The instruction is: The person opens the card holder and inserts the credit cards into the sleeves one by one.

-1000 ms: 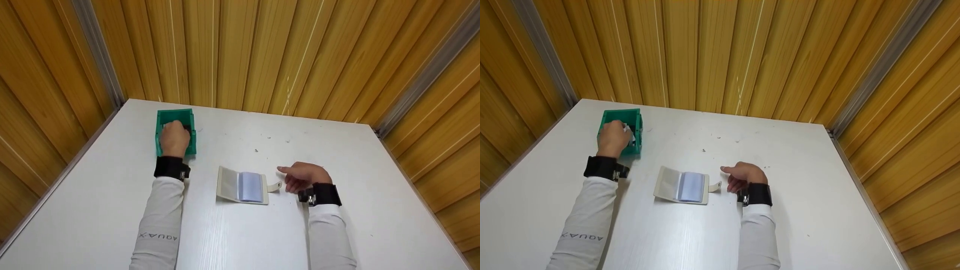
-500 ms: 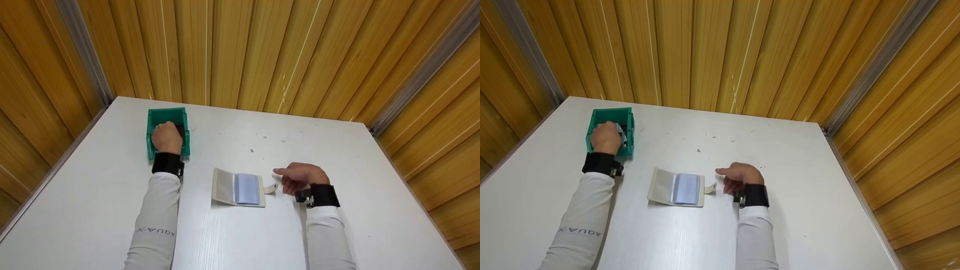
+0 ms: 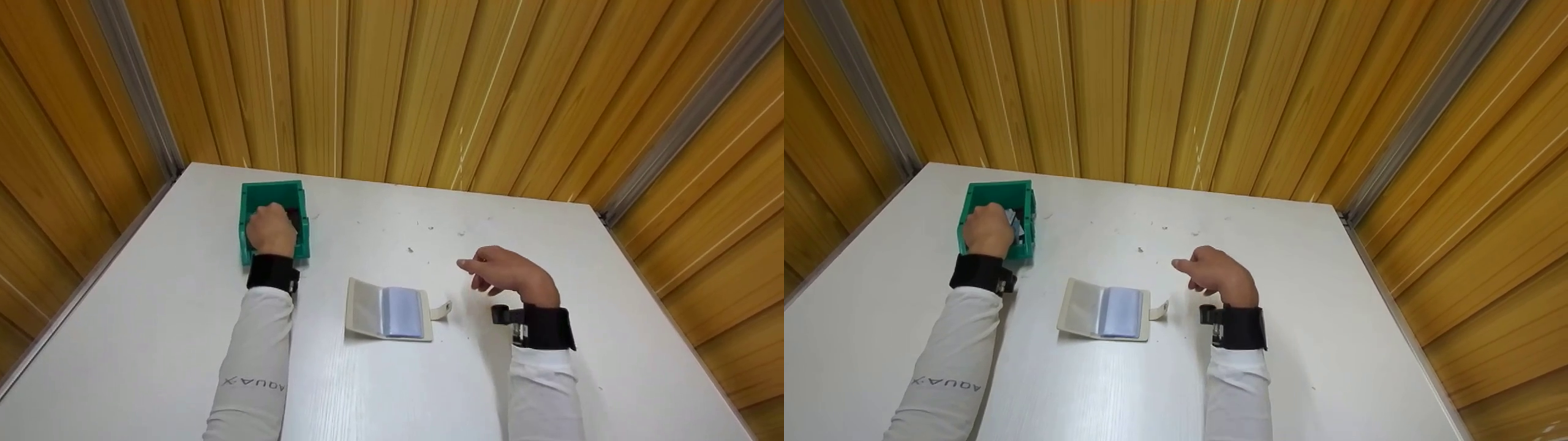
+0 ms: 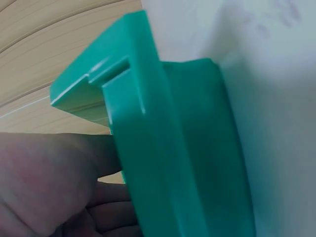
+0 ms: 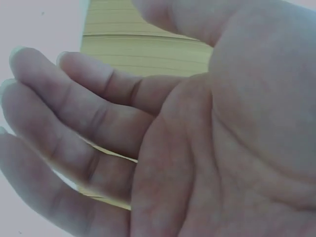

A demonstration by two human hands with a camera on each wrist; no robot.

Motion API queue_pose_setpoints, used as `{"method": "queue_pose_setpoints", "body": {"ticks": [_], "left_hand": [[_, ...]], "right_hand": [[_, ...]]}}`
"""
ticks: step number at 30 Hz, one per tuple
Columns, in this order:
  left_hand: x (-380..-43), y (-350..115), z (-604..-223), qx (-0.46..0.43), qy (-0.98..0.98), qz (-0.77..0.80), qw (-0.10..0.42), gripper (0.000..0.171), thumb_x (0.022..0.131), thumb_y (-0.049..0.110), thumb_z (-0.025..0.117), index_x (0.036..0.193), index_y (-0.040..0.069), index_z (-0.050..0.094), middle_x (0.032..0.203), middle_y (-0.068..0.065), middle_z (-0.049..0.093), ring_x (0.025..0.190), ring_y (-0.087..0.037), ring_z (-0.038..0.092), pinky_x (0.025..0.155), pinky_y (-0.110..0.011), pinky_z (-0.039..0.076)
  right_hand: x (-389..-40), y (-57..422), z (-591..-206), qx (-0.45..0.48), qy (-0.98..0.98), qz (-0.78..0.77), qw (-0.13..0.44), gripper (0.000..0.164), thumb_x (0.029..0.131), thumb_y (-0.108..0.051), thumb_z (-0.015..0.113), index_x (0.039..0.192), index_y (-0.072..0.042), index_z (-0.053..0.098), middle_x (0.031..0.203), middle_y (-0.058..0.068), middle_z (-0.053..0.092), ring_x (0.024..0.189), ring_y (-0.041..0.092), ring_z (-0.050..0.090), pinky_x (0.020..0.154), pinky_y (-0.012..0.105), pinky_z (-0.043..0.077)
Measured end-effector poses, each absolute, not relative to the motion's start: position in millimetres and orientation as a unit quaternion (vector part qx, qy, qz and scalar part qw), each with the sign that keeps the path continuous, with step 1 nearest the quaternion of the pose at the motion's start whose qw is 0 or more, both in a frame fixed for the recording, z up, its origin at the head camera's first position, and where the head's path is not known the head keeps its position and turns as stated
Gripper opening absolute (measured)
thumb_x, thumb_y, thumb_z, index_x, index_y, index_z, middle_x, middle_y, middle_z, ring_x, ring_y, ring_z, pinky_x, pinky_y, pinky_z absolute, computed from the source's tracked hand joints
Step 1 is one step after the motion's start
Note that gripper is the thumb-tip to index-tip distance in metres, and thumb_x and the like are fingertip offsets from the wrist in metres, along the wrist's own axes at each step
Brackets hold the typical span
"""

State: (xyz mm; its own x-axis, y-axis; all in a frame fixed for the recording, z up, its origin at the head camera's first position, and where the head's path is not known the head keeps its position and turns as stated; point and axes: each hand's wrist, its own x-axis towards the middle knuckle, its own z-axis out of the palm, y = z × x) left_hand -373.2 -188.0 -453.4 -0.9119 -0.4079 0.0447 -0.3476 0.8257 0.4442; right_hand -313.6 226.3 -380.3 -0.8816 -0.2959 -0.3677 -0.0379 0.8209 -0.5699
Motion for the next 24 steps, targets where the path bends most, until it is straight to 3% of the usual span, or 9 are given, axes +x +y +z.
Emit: {"method": "queue_pose_setpoints", "body": {"ticks": [7,15,19,24], "left_hand": [[-373,-185,-452,0.192,-0.957,-0.196,0.095,0.026,0.104,-0.001,0.065,0.127,-0.011,0.073,0.124,-0.033,0.076,0.108,-0.042,0.079,0.095,-0.056,0.066],[-371,-194,-444,0.217,-0.933,-0.228,0.174,0.025,0.107,0.000,0.060,0.123,-0.013,0.075,0.121,-0.033,0.077,0.108,-0.045,0.079,0.095,-0.057,0.066],[-361,-201,-434,0.210,-0.903,-0.308,0.213,0.027,0.107,0.000,0.056,0.122,-0.012,0.076,0.121,-0.032,0.078,0.111,-0.047,0.078,0.099,-0.057,0.064],[-338,-203,-407,0.178,-0.846,-0.448,0.229,0.032,0.106,0.011,0.059,0.128,-0.004,0.077,0.124,-0.025,0.080,0.114,-0.040,0.078,0.101,-0.054,0.064]], "right_hand": [[-306,221,-369,-0.098,0.930,-0.296,0.196,0.039,0.111,-0.039,0.058,0.115,0.000,0.063,0.099,0.013,0.074,0.099,0.030,0.072,0.091,0.039,0.064],[-305,214,-361,-0.130,0.938,-0.284,0.153,0.033,0.111,-0.034,0.059,0.111,-0.001,0.064,0.097,0.012,0.076,0.091,0.022,0.070,0.082,0.032,0.059],[-302,206,-361,-0.137,0.943,-0.279,0.121,0.030,0.111,-0.032,0.060,0.109,-0.002,0.065,0.099,0.015,0.077,0.092,0.024,0.070,0.078,0.029,0.052],[-301,190,-358,-0.156,0.941,-0.285,0.093,0.026,0.110,-0.029,0.060,0.107,-0.004,0.066,0.098,0.015,0.078,0.096,0.028,0.071,0.079,0.031,0.049]]}}
